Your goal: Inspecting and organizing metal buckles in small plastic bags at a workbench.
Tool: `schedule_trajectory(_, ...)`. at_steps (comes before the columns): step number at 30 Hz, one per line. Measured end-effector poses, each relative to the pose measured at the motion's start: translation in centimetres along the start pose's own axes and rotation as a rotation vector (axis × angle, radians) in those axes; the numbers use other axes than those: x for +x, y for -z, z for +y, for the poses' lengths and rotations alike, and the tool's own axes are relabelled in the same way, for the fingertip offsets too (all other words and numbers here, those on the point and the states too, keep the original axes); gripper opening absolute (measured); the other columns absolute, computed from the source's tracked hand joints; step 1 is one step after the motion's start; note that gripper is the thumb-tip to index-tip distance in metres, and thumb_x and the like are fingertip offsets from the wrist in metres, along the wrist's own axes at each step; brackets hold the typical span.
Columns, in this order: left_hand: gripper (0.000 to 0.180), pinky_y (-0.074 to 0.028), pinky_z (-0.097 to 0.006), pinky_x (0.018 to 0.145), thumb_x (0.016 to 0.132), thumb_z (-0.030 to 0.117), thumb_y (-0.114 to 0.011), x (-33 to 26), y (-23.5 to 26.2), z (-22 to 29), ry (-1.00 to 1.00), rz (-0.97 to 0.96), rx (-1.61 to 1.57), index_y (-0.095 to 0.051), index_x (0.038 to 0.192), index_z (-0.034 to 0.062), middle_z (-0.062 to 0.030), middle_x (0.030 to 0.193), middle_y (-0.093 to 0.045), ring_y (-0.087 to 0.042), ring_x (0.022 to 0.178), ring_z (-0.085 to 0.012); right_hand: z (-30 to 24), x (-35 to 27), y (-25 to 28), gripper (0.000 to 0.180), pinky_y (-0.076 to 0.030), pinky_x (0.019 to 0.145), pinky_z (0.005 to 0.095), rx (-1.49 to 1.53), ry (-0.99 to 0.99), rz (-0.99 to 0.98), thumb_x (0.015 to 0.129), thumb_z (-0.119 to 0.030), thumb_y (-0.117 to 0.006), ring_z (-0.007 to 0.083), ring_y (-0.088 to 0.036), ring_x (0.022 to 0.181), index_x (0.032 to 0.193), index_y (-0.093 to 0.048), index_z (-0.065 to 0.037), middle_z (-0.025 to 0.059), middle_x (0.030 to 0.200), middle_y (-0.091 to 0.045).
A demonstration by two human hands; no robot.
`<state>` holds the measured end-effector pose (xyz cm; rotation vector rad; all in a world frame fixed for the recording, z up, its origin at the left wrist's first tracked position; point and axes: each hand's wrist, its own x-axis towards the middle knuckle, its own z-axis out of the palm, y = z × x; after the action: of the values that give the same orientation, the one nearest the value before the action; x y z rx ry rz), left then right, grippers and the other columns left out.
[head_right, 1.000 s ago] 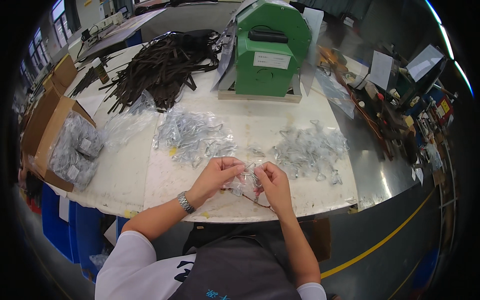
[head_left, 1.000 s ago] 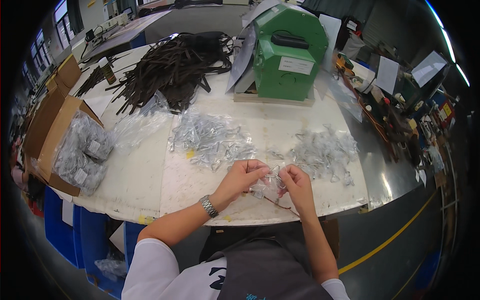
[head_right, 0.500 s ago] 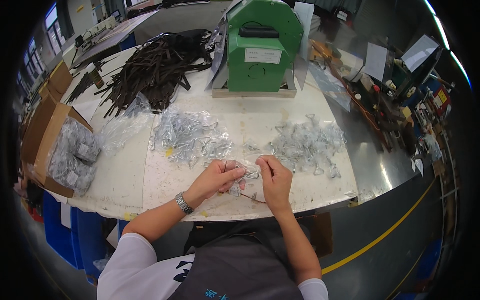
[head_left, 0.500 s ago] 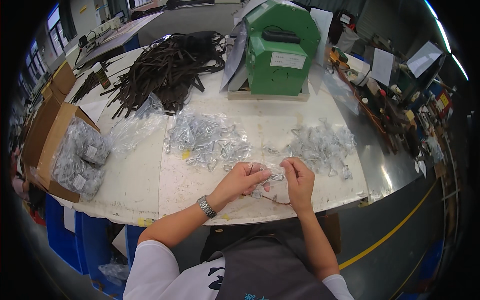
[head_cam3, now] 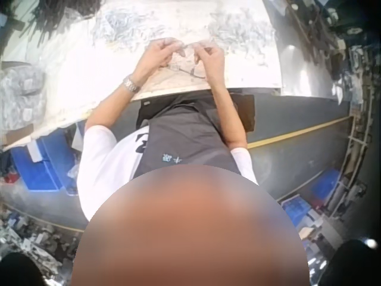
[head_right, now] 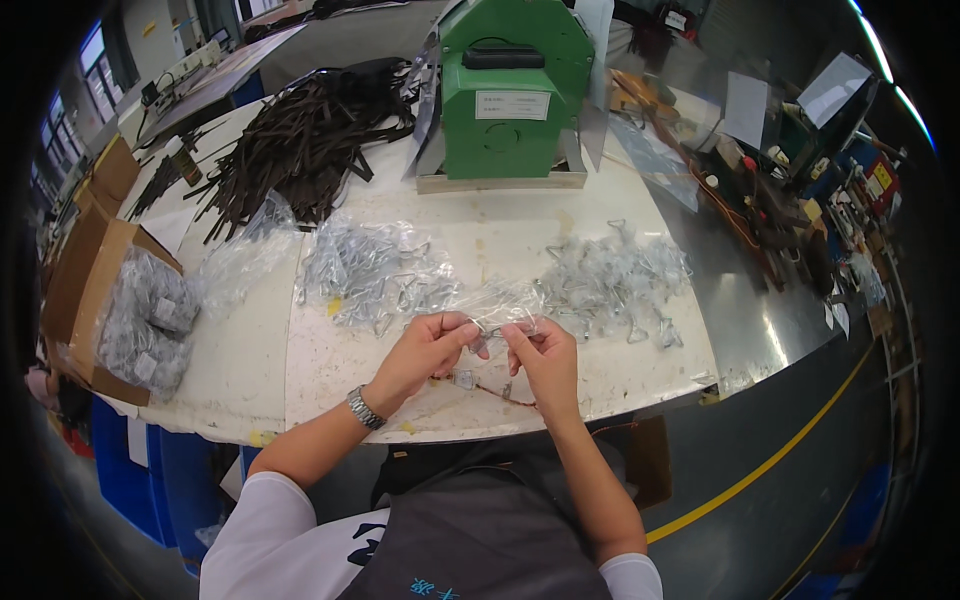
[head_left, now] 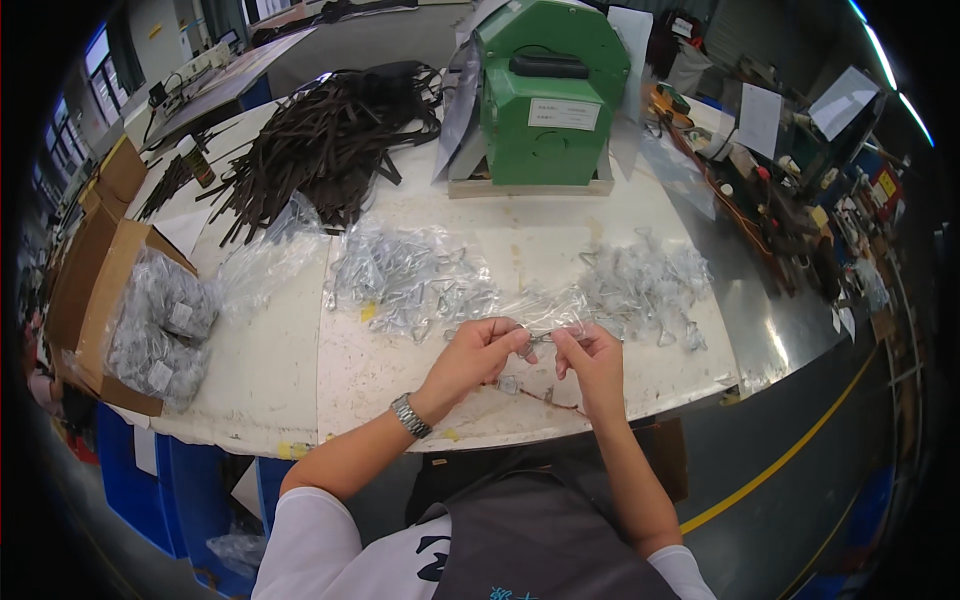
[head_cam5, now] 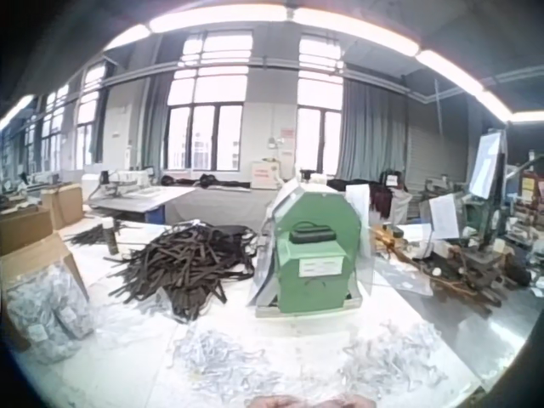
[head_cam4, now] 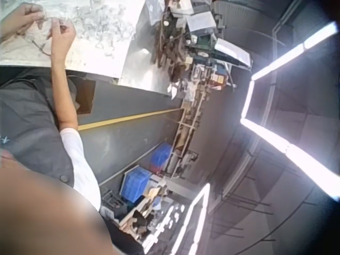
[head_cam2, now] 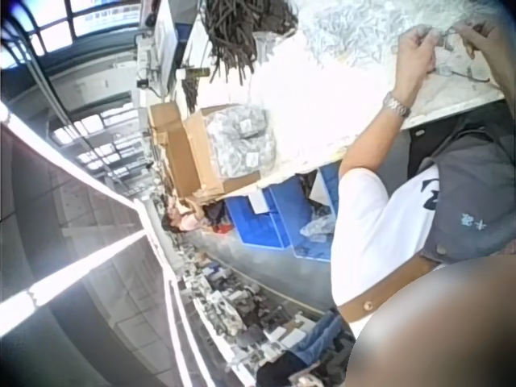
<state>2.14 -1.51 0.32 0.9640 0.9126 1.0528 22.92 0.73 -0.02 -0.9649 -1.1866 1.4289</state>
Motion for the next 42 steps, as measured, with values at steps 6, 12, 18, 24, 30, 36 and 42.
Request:
schedule_trajectory(6, 0.024, -0.031, -0.022, 0.049, 0.103, 0.026, -0.073, 0.0, 0.4, -0.3, 0.033, 0.043, 0.110, -0.073, 0.091, 0.0046, 0.0082, 0.069, -0.056, -0.040, 0.053, -0.0012, -0.6, 0.1, 1.1, 0.016, -0.048, 0.056, 0.0255, -0.088, -0.044, -0.085, 0.102, -0.014, -0.072, 0.0094, -0.059, 0.062, 0.102, -0.072, 0.002, 0.0035, 0.076, -0.066)
schedule_trajectory(12, 0.019, -0.029, -0.022, 0.045, 0.104, 0.021, -0.072, 0.4, 0.7, -0.8, 0.093, 0.008, -0.074, -0.073, 0.097, 0.0036, 0.0032, 0.075, -0.064, -0.039, 0.049, -0.0016, -0.2, -0.1, 0.7, 0.026, -0.048, 0.055, 0.0239, -0.121, 0.057, 0.012, 0.109, -0.020, -0.064, 0.0077, -0.059, 0.061, 0.105, -0.074, 0.004, 0.0059, 0.079, -0.071)
schedule_trajectory(18, 0.017, -0.028, -0.022, 0.044, 0.103, 0.020, -0.073, 0.5, 0.7, -0.7, 0.090, 0.020, -0.151, -0.070, 0.096, 0.0046, -0.0002, 0.078, -0.068, -0.039, 0.047, -0.0014, -1.4, -0.7, -0.5, 0.027, -0.055, 0.060, 0.0262, -0.133, 0.103, 0.024, 0.112, -0.017, -0.055, 0.0126, -0.067, 0.063, 0.115, -0.068, 0.006, 0.0124, 0.082, -0.074)
schedule_trajectory(24, 0.017, -0.029, -0.022, 0.044, 0.103, 0.020, -0.073, 0.5, 0.5, -0.6, 0.105, -0.021, -0.155, -0.069, 0.099, 0.0044, -0.0005, 0.078, -0.068, -0.040, 0.047, -0.0016, -2.9, -0.7, -0.2, 0.025, -0.058, 0.064, 0.0269, -0.408, 0.181, -0.029, 0.113, -0.014, -0.050, 0.0147, -0.071, 0.067, 0.113, -0.066, 0.006, 0.0148, 0.087, -0.075)
schedule_trajectory(30, 0.016, -0.031, -0.021, 0.046, 0.103, 0.019, -0.072, 0.3, 0.9, -0.3, 0.027, 0.042, -0.146, -0.070, 0.101, 0.0037, -0.0011, 0.080, -0.071, -0.042, 0.049, -0.0012, -2.7, -0.4, 0.6, 0.024, -0.059, 0.066, 0.0282, -0.163, 0.082, -0.046, 0.113, -0.013, -0.049, 0.0144, -0.070, 0.068, 0.112, -0.065, 0.005, 0.0161, 0.091, -0.076)
schedule_trajectory(36, 0.016, -0.032, -0.020, 0.047, 0.103, 0.019, -0.071, 0.3, 0.8, -0.3, -0.009, 0.009, -0.102, -0.070, 0.101, 0.0033, -0.0016, 0.082, -0.073, -0.043, 0.051, -0.0010, -1.8, 0.0, 1.3, 0.022, -0.060, 0.070, 0.0302, 0.003, -0.030, -0.137, 0.112, -0.014, -0.052, 0.0148, -0.072, 0.077, 0.116, -0.066, 0.002, 0.0154, 0.098, -0.076)
schedule_trajectory(42, 0.015, -0.029, -0.020, 0.047, 0.106, 0.018, -0.068, 0.2, 0.8, 0.4, -0.026, 0.017, -0.080, -0.070, 0.103, 0.0042, -0.0010, 0.081, -0.071, -0.041, 0.051, -0.0006, -0.5, 0.0, -0.5, 0.022, -0.061, 0.073, 0.0303, 0.162, -0.112, -0.033, 0.107, -0.018, -0.064, 0.0158, -0.073, 0.094, 0.119, -0.067, 0.001, 0.0094, 0.112, -0.075)
